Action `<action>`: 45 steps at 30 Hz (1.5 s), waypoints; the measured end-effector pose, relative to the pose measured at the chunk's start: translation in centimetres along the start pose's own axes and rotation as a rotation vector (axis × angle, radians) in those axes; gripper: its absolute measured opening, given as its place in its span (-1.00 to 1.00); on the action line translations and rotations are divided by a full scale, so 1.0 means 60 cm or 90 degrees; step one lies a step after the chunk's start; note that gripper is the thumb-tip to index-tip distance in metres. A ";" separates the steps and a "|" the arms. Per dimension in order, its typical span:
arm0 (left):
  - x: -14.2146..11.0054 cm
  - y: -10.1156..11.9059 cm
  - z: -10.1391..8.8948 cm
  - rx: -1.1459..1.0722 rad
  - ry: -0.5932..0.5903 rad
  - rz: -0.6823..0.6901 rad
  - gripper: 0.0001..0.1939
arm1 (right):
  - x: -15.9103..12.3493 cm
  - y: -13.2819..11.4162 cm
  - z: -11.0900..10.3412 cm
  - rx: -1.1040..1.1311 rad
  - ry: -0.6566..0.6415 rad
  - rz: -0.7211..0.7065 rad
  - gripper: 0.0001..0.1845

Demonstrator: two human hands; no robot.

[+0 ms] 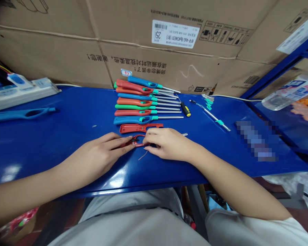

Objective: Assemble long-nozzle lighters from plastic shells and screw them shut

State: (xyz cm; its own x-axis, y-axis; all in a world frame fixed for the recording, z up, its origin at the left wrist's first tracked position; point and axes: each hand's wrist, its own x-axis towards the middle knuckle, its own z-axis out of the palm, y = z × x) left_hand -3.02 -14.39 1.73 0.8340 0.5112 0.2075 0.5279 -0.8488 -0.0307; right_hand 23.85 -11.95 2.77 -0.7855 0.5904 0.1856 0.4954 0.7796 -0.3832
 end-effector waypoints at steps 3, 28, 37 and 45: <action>0.000 -0.004 0.002 -0.003 0.003 0.003 -0.60 | 0.002 0.000 -0.003 0.024 -0.001 0.008 -0.85; 0.003 -0.002 -0.001 -0.012 0.032 -0.001 -0.64 | 0.007 -0.004 0.005 0.060 0.006 -0.002 -0.78; 0.004 -0.004 0.002 -0.037 0.030 -0.002 -0.65 | 0.006 -0.006 0.005 0.053 -0.008 0.010 -0.77; 0.005 -0.002 0.001 -0.026 0.020 -0.001 -0.65 | 0.007 -0.005 0.005 0.056 -0.001 0.003 -0.77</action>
State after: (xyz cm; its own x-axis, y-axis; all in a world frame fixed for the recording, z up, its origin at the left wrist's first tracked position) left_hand -2.83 -14.10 1.73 0.8274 0.5089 0.2376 0.5218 -0.8530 0.0098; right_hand 23.25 -12.03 2.68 -0.7836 0.5941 0.1818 0.4653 0.7551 -0.4619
